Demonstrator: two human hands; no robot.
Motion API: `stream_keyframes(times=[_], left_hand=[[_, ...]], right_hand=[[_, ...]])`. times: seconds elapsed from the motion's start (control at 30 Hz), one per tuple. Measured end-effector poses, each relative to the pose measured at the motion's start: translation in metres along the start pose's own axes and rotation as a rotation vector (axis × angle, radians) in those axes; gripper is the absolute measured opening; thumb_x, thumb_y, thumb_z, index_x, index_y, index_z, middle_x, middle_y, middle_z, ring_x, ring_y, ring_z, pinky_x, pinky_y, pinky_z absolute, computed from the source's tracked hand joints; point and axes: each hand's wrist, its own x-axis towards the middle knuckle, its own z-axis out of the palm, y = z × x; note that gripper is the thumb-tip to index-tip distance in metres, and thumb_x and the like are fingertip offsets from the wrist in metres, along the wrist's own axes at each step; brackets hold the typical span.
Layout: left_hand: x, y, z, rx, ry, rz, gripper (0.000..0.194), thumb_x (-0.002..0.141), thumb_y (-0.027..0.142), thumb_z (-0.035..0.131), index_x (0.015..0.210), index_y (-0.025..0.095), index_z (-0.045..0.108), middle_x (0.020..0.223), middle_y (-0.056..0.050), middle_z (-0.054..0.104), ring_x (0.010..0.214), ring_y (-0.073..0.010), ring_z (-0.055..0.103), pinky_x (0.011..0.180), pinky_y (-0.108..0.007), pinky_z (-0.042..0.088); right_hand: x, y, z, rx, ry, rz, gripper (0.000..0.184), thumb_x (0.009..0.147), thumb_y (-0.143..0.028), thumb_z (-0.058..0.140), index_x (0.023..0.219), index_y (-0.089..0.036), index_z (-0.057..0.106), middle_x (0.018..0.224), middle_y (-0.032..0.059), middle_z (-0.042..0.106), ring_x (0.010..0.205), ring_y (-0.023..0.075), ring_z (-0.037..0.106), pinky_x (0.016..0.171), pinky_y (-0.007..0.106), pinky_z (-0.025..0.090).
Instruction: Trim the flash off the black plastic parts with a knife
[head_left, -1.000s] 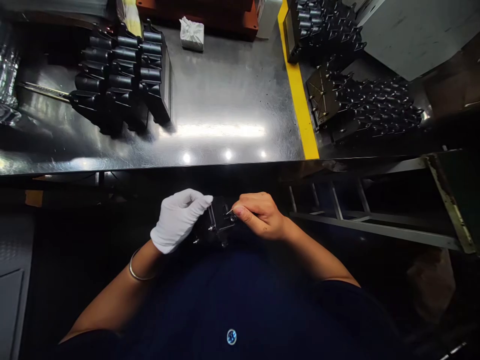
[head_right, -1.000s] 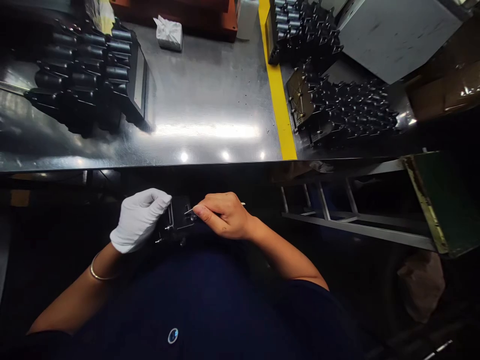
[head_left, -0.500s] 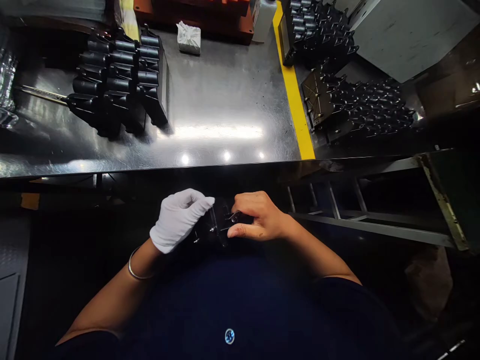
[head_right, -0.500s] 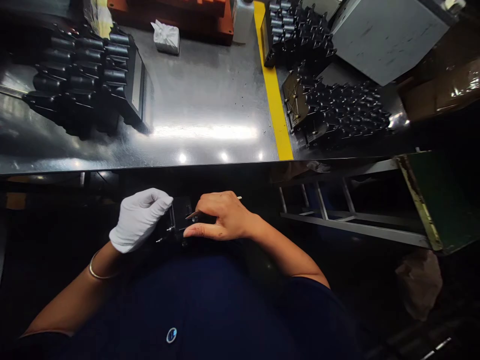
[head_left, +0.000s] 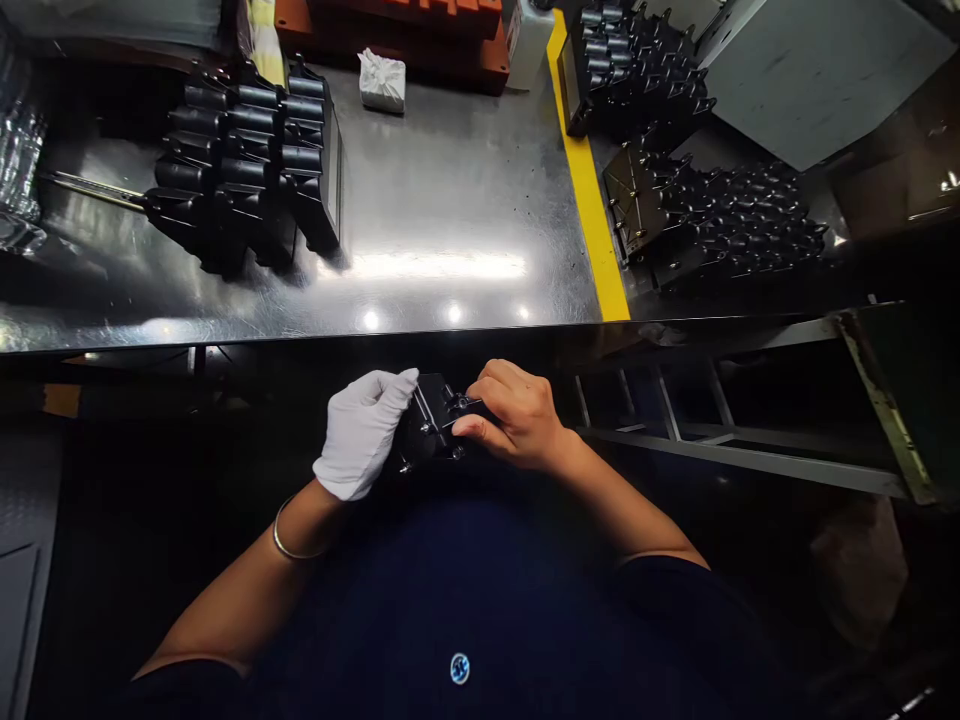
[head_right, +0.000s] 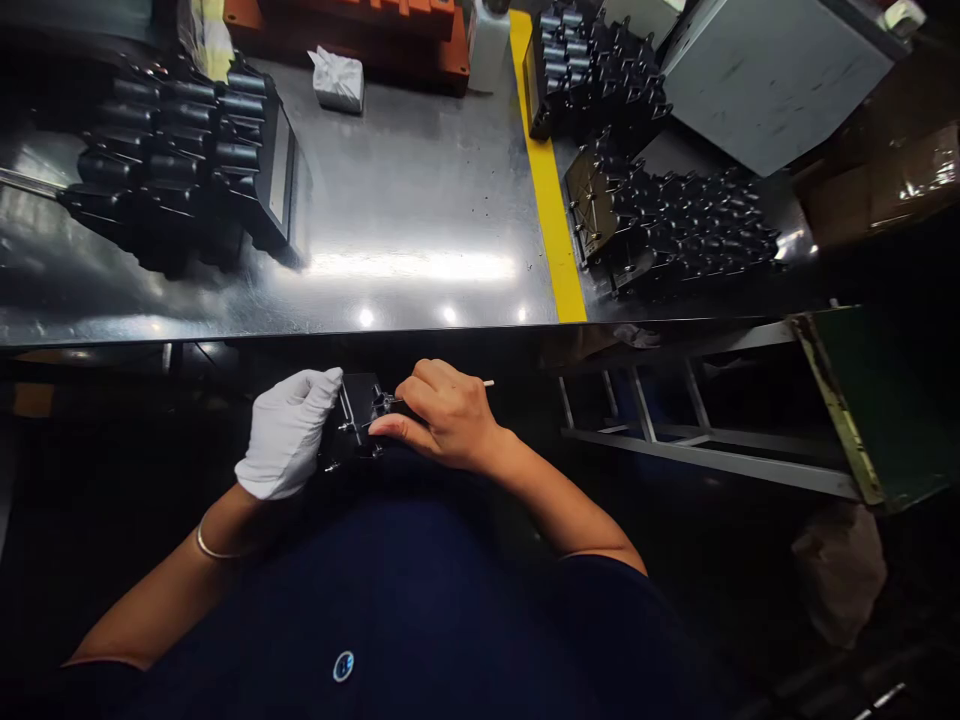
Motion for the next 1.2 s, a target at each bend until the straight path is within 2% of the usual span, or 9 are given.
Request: stream_keyframes(times=[0.13,0.3,0.37,0.5,0.6,0.8,1.03,1.1,1.2], left_hand=[[-0.001,0.000,0.000,-0.003,0.007,-0.002,0.037,0.072,0.046,0.067,0.051,0.019,0.053,0.051,0.002,0.044,0.050,-0.0101,0.039,0.044,-0.022,0.036],[0.000,-0.001,-0.003,0.001,-0.055,-0.005,0.035,0.071,0.046,0.071,0.053,0.019,0.058,0.054,0.001,0.050,0.053,-0.0110,0.042,0.046,-0.022,0.038],[0.003,0.000,-0.003,-0.013,-0.060,-0.037,0.040,0.074,0.050,0.069,0.052,0.019,0.055,0.053,0.002,0.047,0.051,-0.0107,0.041,0.046,-0.022,0.038],[0.008,0.004,0.000,-0.059,-0.120,-0.168,0.044,0.080,0.055,0.065,0.058,0.019,0.057,0.056,0.000,0.053,0.052,-0.0117,0.046,0.047,-0.023,0.041],[0.009,0.003,0.003,-0.118,-0.160,-0.233,0.042,0.082,0.054,0.064,0.062,0.018,0.060,0.059,-0.001,0.057,0.052,-0.0121,0.049,0.049,-0.023,0.042],[0.009,0.000,0.004,-0.132,-0.145,-0.271,0.041,0.085,0.052,0.063,0.063,0.017,0.061,0.059,-0.002,0.057,0.052,-0.0117,0.047,0.047,-0.023,0.041],[0.009,-0.007,0.003,-0.151,-0.154,-0.232,0.045,0.082,0.059,0.063,0.062,0.019,0.059,0.059,0.000,0.057,0.051,-0.0118,0.047,0.048,-0.024,0.041],[0.008,-0.008,0.003,-0.154,-0.151,-0.225,0.045,0.081,0.059,0.064,0.061,0.019,0.058,0.059,0.000,0.056,0.051,-0.0119,0.047,0.049,-0.024,0.041],[0.006,-0.006,0.003,-0.154,-0.140,-0.191,0.045,0.081,0.059,0.063,0.062,0.019,0.058,0.059,0.000,0.056,0.052,-0.0117,0.047,0.048,-0.024,0.041]], right_hand=[[0.002,0.000,-0.005,0.050,-0.088,0.030,0.053,0.101,-0.053,0.034,0.064,-0.018,0.048,0.062,-0.0004,0.044,0.058,0.0110,0.037,0.055,0.027,0.028],[0.004,0.001,-0.019,0.440,-0.406,-0.009,0.052,0.102,-0.051,0.031,0.065,-0.018,0.047,0.060,-0.0033,0.047,0.052,0.0067,0.040,0.052,0.022,0.031],[0.003,0.001,-0.020,0.460,-0.338,0.027,0.048,0.104,-0.046,0.029,0.072,-0.018,0.052,0.064,-0.0017,0.052,0.055,0.0075,0.046,0.054,0.021,0.036],[0.000,0.000,-0.011,0.206,0.019,0.134,0.032,0.102,-0.030,0.039,0.079,-0.018,0.058,0.066,0.0013,0.058,0.059,0.0104,0.050,0.058,0.024,0.040],[-0.002,-0.001,-0.002,0.033,0.127,0.107,0.025,0.098,-0.025,0.048,0.079,-0.018,0.062,0.066,0.0021,0.062,0.058,0.0117,0.051,0.060,0.026,0.042],[-0.004,-0.002,0.001,-0.065,0.150,0.105,0.023,0.096,-0.022,0.051,0.078,-0.017,0.064,0.063,0.0017,0.062,0.056,0.0115,0.052,0.058,0.026,0.042],[-0.005,-0.005,0.005,-0.001,0.085,0.139,0.031,0.098,-0.026,0.047,0.075,-0.017,0.064,0.060,0.0008,0.058,0.055,0.0111,0.049,0.057,0.025,0.039],[-0.004,-0.005,0.002,0.086,0.054,0.135,0.031,0.098,-0.026,0.048,0.074,-0.017,0.064,0.060,0.0004,0.059,0.054,0.0099,0.050,0.056,0.024,0.039],[-0.001,-0.002,-0.006,0.364,-0.037,0.097,0.032,0.099,-0.027,0.047,0.075,-0.016,0.065,0.062,0.0003,0.062,0.052,0.0078,0.052,0.053,0.021,0.041]])
